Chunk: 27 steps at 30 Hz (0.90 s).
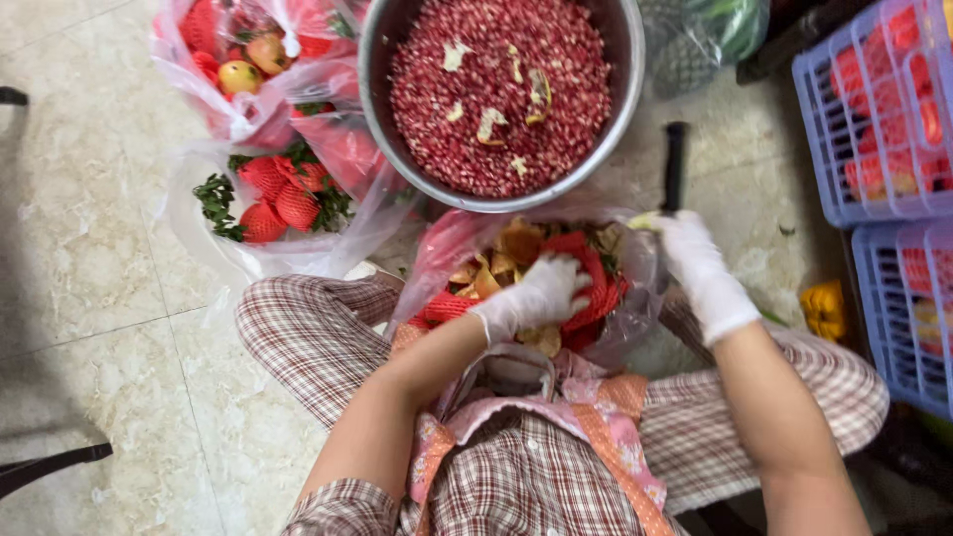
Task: The person sits on the floor and uses a knife to cut and separate pomegranate seeds from the rind. The seeds are collected in a large metal bowl, while the rinds are discarded into a plastic bag.
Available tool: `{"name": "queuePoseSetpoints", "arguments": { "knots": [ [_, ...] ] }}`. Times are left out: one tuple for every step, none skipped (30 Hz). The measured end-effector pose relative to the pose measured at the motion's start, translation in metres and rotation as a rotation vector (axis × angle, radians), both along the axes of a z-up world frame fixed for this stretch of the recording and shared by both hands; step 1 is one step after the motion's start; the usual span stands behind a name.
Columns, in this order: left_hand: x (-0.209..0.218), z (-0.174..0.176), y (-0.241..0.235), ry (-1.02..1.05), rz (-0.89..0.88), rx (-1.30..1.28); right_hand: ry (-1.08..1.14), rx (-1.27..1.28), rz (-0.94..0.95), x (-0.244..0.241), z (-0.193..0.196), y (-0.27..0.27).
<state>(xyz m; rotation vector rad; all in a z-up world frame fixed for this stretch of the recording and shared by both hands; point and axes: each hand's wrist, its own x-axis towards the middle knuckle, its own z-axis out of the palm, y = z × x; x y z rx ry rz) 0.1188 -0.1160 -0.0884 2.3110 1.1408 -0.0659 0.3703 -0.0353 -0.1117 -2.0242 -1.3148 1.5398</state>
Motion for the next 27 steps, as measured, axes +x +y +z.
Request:
{"name": "queuePoseSetpoints", "arguments": {
  "knots": [
    [0.002,-0.009,-0.009,-0.017,-0.006,0.136,0.107,0.047,-0.018,0.009,0.013,-0.004],
    [0.003,-0.014,-0.009,-0.083,0.022,0.162,0.216,0.091,-0.041,0.012,0.023,-0.008],
    [0.002,-0.013,-0.007,-0.149,0.049,0.188,0.179,0.095,-0.016,0.006,0.031,-0.009],
    [0.003,-0.008,-0.004,-0.221,0.079,0.213,0.135,0.097,0.013,0.004,0.039,-0.009],
    [-0.001,0.001,0.000,-0.274,0.099,0.224,0.092,0.099,0.041,0.000,0.048,-0.007],
    [-0.010,0.013,0.005,-0.325,0.117,0.239,-0.038,0.106,0.071,-0.004,0.059,-0.001],
    [-0.019,0.028,0.012,-0.376,0.134,0.254,-0.167,0.115,0.099,-0.008,0.073,0.005],
    [-0.030,0.042,0.022,-0.293,0.231,0.266,-0.293,0.119,0.123,-0.014,0.088,0.008],
    [-0.042,0.055,0.038,-0.209,0.327,0.276,-0.155,0.227,0.072,-0.018,0.104,0.012],
    [-0.057,0.066,0.061,-0.189,0.464,0.341,-0.016,0.331,0.019,-0.021,0.123,0.016],
    [-0.073,0.076,0.084,-0.170,0.602,0.406,0.126,0.433,-0.033,-0.026,0.140,0.020],
    [-0.086,0.082,0.103,-0.249,0.730,0.559,0.219,0.434,-0.048,-0.033,0.155,0.021],
    [-0.096,0.086,0.120,-0.329,0.854,0.715,0.312,0.433,-0.062,-0.042,0.166,0.022],
    [-0.103,0.086,0.138,-0.241,0.860,0.628,0.405,0.439,-0.077,-0.053,0.173,0.026],
    [-0.109,0.082,0.153,-0.153,0.865,0.540,0.324,0.400,-0.071,-0.065,0.177,0.029],
    [-0.113,0.074,0.164,-0.069,0.869,0.448,0.241,0.360,-0.065,-0.076,0.179,0.031],
    [-0.117,0.062,0.172,-0.078,0.851,0.411,0.158,0.319,-0.058,-0.085,0.179,0.033],
    [-0.121,0.048,0.179,-0.086,0.832,0.373,0.202,0.350,-0.057,-0.094,0.178,0.037],
    [-0.125,0.034,0.185,-0.094,0.813,0.334,0.246,0.381,-0.055,-0.102,0.176,0.040],
    [-0.131,0.020,0.187,-0.213,0.858,0.274,0.293,0.409,-0.054,-0.109,0.174,0.041],
    [-0.138,0.008,0.189,-0.333,0.900,0.212,0.353,0.385,-0.067,-0.115,0.173,0.044],
    [-0.144,-0.003,0.191,-0.451,0.939,0.145,0.412,0.357,-0.083,-0.122,0.173,0.047],
    [-0.148,-0.010,0.194,-0.655,1.036,-0.075,0.471,0.329,-0.098,-0.128,0.174,0.049],
    [-0.151,-0.015,0.198,-0.859,1.119,-0.301,0.491,0.296,-0.104,-0.134,0.175,0.048],
    [-0.153,-0.017,0.201,-1.061,1.189,-0.536,0.511,0.262,-0.110,-0.144,0.176,0.043],
    [-0.153,-0.019,0.202,-1.207,1.244,-0.662,0.530,0.228,-0.115,-0.154,0.175,0.040],
    [-0.151,-0.019,0.203,-1.352,1.295,-0.791,0.539,0.211,-0.079,-0.166,0.174,0.036]
  ]
}}
